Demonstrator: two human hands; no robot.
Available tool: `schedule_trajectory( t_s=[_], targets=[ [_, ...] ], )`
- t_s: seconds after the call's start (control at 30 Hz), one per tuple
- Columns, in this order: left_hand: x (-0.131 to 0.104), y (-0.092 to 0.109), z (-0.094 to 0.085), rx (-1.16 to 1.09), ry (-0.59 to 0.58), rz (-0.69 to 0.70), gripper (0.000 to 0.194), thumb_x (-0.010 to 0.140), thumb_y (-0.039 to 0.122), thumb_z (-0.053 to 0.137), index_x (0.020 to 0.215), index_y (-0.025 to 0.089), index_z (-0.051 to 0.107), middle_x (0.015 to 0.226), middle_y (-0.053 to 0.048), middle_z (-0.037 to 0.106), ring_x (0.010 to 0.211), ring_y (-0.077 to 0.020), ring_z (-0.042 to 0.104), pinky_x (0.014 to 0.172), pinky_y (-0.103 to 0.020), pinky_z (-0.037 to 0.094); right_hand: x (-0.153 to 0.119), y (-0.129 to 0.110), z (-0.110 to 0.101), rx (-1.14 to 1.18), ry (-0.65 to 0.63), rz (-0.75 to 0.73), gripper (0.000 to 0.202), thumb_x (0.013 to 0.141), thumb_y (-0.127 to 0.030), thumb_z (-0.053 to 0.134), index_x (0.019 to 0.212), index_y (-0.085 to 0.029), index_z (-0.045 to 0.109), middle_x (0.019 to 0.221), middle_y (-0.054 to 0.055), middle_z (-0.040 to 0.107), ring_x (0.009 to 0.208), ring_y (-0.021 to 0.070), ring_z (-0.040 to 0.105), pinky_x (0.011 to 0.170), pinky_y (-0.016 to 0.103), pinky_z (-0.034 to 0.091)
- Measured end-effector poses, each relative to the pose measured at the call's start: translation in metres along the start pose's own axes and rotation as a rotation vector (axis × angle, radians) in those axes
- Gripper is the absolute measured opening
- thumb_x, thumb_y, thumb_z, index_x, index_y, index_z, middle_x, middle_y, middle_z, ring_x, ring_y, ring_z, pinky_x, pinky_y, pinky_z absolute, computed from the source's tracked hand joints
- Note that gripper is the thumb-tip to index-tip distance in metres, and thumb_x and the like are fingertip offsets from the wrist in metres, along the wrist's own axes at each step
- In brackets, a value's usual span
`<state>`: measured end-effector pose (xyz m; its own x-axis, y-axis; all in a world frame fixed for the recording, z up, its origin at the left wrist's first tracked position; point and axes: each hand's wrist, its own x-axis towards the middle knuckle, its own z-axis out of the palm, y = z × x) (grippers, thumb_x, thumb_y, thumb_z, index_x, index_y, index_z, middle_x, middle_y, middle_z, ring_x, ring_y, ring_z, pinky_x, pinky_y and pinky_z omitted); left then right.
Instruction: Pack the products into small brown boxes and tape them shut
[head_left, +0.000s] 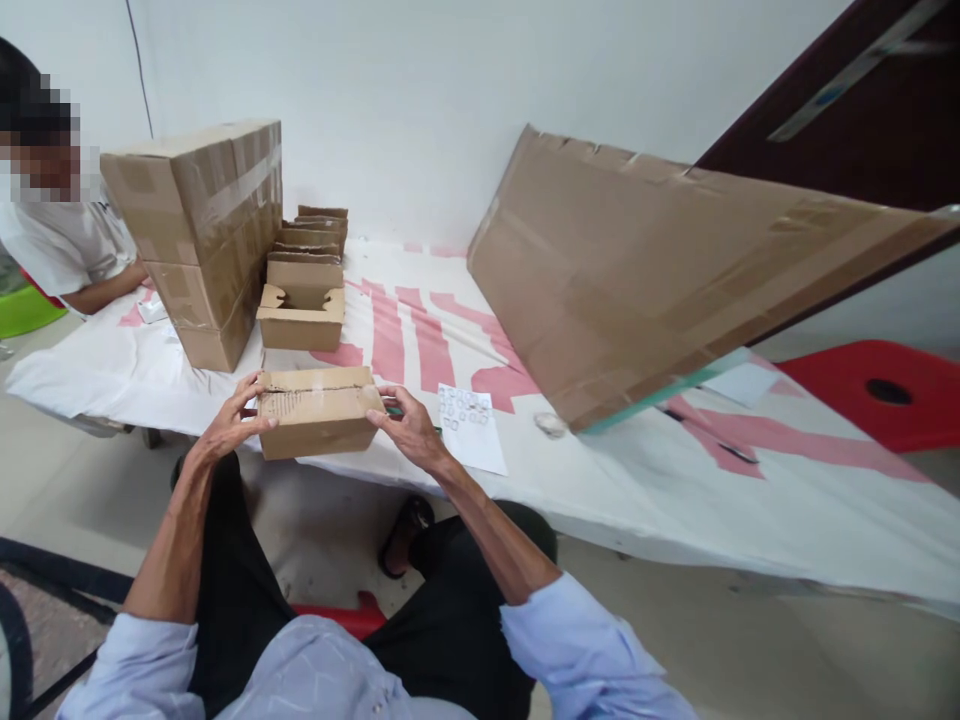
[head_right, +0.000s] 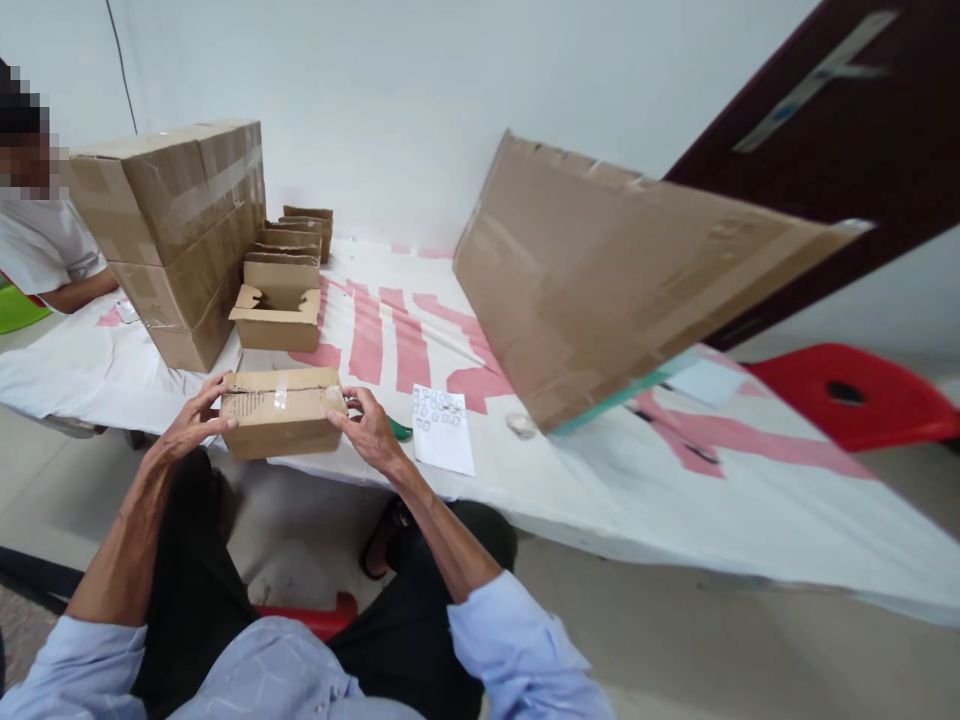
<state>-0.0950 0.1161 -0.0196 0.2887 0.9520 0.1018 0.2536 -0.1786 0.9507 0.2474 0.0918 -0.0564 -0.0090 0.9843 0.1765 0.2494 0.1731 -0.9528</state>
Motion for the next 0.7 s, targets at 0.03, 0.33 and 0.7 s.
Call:
schedule_trajectory(
  t_s=[0.03, 0.33, 0.7],
  targets=[
    [0.001, 0.001, 0.001, 0.01, -0.004, -0.002, 0.066, 0.066, 0.058, 0.091, 0.119, 0.023, 0.074, 0.173, -0.015, 0.033, 0.154, -0.0413, 0.045, 0.112, -0.052, 0.055, 0.0, 0.0, 0.0, 0.003, -0.002, 0.003, 0.05, 0.079, -0.055, 0.077, 0.116, -0.024, 0.063, 0.125, 0.012, 0.074, 0.112, 0.0278, 0.071, 0.094, 0.045, 0.058],
    [0.001, 0.011, 0.007, 0.105, -0.011, 0.045, 0.056, 0.072, 0.054, 0.086, 0.119, 0.026, 0.074, 0.152, -0.011, 0.049, 0.145, -0.0352, 0.051, 0.113, -0.047, 0.054, -0.004, -0.006, -0.002, -0.04, 0.017, -0.029, 0.046, 0.079, -0.051, 0.077, 0.113, -0.025, 0.062, 0.118, 0.009, 0.074, 0.11, 0.0263, 0.07, 0.088, 0.041, 0.058],
    [-0.001, 0.018, 0.006, 0.147, -0.059, 0.061, 0.061, 0.075, 0.051, 0.083, 0.13, 0.029, 0.07, 0.152, -0.01, 0.051, 0.147, -0.0362, 0.049, 0.111, -0.047, 0.054, -0.003, -0.025, 0.0, -0.439, 0.075, -0.407, 0.043, 0.09, -0.033, 0.072, 0.132, -0.026, 0.066, 0.139, 0.013, 0.064, 0.135, 0.0331, 0.058, 0.117, 0.056, 0.05]
  ],
)
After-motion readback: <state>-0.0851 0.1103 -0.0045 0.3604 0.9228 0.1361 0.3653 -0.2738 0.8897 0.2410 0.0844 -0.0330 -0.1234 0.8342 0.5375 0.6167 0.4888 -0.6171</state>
